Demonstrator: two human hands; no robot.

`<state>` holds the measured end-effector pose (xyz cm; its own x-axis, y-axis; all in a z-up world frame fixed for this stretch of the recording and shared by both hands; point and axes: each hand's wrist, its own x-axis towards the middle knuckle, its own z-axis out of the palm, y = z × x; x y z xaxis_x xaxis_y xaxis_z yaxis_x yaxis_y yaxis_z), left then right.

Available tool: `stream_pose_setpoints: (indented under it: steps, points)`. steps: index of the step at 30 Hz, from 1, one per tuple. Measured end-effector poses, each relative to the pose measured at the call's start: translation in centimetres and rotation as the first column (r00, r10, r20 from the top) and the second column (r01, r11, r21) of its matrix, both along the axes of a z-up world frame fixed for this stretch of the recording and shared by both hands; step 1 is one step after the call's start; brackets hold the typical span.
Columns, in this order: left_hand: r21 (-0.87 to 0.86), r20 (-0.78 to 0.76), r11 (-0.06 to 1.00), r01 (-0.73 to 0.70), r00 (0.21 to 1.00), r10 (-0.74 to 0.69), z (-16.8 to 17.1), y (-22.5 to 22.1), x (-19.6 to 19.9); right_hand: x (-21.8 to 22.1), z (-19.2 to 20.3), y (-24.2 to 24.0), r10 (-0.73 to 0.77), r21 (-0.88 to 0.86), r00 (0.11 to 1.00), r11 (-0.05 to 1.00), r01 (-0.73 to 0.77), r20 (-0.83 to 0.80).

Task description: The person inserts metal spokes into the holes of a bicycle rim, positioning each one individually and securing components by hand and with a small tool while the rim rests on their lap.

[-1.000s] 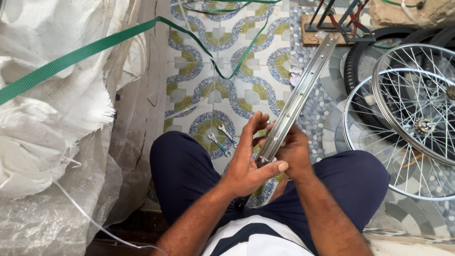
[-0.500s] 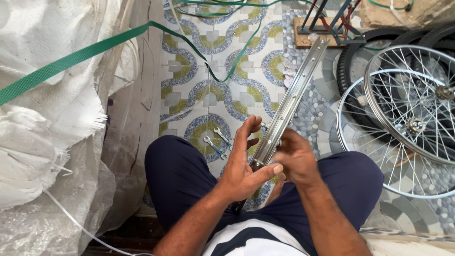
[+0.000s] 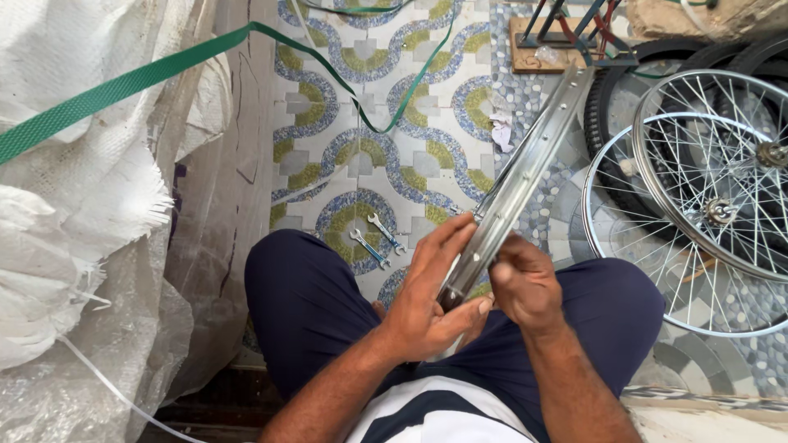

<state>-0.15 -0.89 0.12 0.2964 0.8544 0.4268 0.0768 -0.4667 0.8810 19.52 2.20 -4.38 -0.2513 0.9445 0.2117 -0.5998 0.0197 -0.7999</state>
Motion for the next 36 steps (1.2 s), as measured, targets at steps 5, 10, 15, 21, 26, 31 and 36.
stream_pose_setpoints:
  steps: [5,10,15,21,26,31,36]
  points:
    - [0.029,-0.008,1.000,0.005,1.000,-0.005,-0.7,-0.5,-0.5,1.1,-2.7,0.2,0.072,0.096,0.996,0.993,-0.067,-0.043]
    - [-0.033,0.089,0.997,0.065,0.994,-0.062,-1.8,-0.8,-0.8,-0.6,-4.2,-0.5,-0.121,0.073,0.851,0.993,0.098,0.511]
    - [-0.010,0.112,0.999,0.052,0.992,-0.051,-2.4,-0.5,-1.5,-0.5,-2.0,-0.4,0.057,0.042,0.971,0.997,-0.068,0.231]
    - [-0.048,0.116,0.998,0.049,0.992,-0.043,-2.5,-0.8,-1.8,-0.3,-2.2,0.5,0.122,0.112,0.993,0.986,-0.121,0.004]
    - [-0.036,0.126,0.998,0.059,0.990,-0.054,-3.0,-0.6,-1.6,-0.8,-1.5,0.4,0.097,0.129,0.995,0.987,-0.099,0.024]
    - [-0.042,0.125,0.998,0.056,0.991,-0.051,-3.1,-0.8,-1.5,-1.5,-2.8,0.0,-0.136,0.069,0.964,0.990,0.124,0.227]
    - [-0.012,0.101,0.999,0.047,0.994,-0.045,-2.9,-0.7,-1.3,-1.8,-2.8,-0.4,-0.063,0.012,0.892,0.998,0.065,0.448]
